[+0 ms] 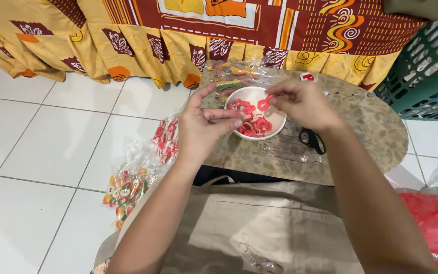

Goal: The person places pink gummy candies into small clear plastic bags, seals them, and sets them aside. They also use scissors to cut a larger sheet of plastic bags into individual pouches.

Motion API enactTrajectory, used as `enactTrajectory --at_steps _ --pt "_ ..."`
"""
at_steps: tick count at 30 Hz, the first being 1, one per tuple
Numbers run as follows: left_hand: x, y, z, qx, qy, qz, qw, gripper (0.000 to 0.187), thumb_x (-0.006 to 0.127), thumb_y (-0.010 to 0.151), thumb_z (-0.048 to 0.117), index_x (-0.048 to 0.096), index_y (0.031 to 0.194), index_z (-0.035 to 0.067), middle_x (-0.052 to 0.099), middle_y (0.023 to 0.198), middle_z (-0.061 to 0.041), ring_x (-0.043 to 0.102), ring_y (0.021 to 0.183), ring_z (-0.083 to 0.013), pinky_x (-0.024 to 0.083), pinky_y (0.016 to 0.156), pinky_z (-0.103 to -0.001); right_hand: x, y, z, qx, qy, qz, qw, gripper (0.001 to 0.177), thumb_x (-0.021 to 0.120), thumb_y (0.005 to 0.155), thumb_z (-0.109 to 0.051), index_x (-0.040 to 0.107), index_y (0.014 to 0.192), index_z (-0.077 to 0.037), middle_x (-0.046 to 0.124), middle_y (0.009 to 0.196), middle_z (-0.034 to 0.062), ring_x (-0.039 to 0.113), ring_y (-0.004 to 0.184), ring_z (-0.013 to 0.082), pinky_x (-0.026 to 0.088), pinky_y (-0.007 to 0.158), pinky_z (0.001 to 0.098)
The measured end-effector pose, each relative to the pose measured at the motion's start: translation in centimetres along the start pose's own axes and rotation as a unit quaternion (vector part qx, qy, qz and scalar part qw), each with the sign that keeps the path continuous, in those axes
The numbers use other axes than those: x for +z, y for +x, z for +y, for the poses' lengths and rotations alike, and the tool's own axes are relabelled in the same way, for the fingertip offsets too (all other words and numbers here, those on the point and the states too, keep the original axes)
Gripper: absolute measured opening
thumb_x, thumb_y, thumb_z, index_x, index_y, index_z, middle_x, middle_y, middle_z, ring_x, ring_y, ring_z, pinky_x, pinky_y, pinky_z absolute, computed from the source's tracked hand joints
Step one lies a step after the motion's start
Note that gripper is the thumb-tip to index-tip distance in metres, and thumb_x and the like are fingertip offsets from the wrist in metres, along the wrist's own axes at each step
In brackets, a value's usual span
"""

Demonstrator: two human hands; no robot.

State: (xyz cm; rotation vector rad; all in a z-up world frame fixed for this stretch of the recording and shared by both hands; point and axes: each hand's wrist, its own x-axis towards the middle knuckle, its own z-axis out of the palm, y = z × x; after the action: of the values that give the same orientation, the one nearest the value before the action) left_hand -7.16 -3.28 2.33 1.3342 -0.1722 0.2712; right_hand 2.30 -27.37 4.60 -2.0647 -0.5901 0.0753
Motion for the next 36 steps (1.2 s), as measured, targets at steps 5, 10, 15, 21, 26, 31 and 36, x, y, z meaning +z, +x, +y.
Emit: enactTrajectory --at_steps 5,10,15,21,26,31,36 --pt "1.0 -0.3 0.5 0.02 -0.008 -0.036 0.999 0.087 0.08 0.081 -0.01 0.032 0.153 -0.004 0.079 0.099 -0.023 0.078 0.094 -0.021 0.064 0.086 -0.031 -1.8 -2.9 -5.0 -0.098 0.047 0.02 0.994 0.017 0.077 0.091 -0.004 0.074 0.108 -0.003 0.075 0.1 0.0016 0.067 0.091 0.0064 0.056 0.083 0.0238" --pt "2.0 -0.9 1.6 0.0 0.014 -0.032 0.999 0.091 0.082 0.076 -0.009 0.033 0.153 -0.003 0.078 0.097 -0.023 0.078 0.09 -0.0206 0.064 0.082 -0.031 -2.0 -4.0 -9.1 -0.138 -0.118 0.05 0.982 0.015 0.079 0.089 -0.005 0.077 0.105 -0.006 0.077 0.092 0.0034 0.07 0.084 0.0098 0.056 0.077 0.0266" --pt "1.9 -0.7 2.3 -0.014 -0.005 -0.051 0.999 0.092 0.083 0.076 -0.008 0.034 0.153 -0.003 0.077 0.097 -0.024 0.078 0.092 -0.0218 0.065 0.083 -0.032 -2.0 -4.7 -10.4 -0.208 -0.162 0.041 0.964 0.013 0.079 0.088 -0.005 0.077 0.101 -0.008 0.077 0.094 0.0069 0.074 0.085 0.0161 0.057 0.074 0.0287" --pt "1.8 -0.1 2.8 -0.038 -0.08 -0.088 0.992 0.093 0.082 0.076 -0.009 0.033 0.154 -0.003 0.075 0.099 -0.026 0.077 0.093 -0.0253 0.066 0.083 -0.037 -2.0 -4.9 -11.2 -0.278 -0.215 0.046 0.935 0.015 0.079 0.086 -0.003 0.077 0.1 -0.009 0.077 0.096 0.0055 0.072 0.089 0.0231 0.057 0.078 0.034" --pt "2.0 0.3 3.3 -0.066 -0.105 -0.104 0.987 0.09 0.081 0.078 -0.007 0.034 0.154 -0.003 0.075 0.103 -0.024 0.077 0.096 -0.025 0.067 0.083 -0.038 -2.3 -4.6 -11.9 -0.244 -0.195 0.002 0.95 0.015 0.079 0.083 -0.005 0.076 0.097 -0.008 0.074 0.09 0.0045 0.069 0.082 0.0205 0.054 0.071 0.0337" --pt "2.3 0.5 3.5 -0.059 -0.133 -0.134 0.98 0.09 0.079 0.08 -0.009 0.03 0.155 -0.001 0.075 0.104 -0.024 0.076 0.095 -0.0269 0.065 0.079 -0.038 -2.3 -4.1 -11.8 -0.196 -0.143 -0.035 0.969 0.014 0.077 0.085 -0.007 0.076 0.099 -0.008 0.074 0.094 0.0024 0.07 0.085 0.0155 0.055 0.072 0.0303" --pt "1.8 1.1 3.5 -0.039 -0.121 -0.085 0.988 0.083 0.077 0.083 -0.009 0.034 0.154 -0.001 0.074 0.103 -0.025 0.075 0.097 -0.0264 0.064 0.082 -0.038 -2.1 -2.7 -10.8 -0.197 -0.044 -0.101 0.974 0.018 0.069 0.09 -0.005 0.075 0.106 -0.008 0.066 0.118 0.0048 0.062 0.115 0.0189 0.049 0.097 0.0323"
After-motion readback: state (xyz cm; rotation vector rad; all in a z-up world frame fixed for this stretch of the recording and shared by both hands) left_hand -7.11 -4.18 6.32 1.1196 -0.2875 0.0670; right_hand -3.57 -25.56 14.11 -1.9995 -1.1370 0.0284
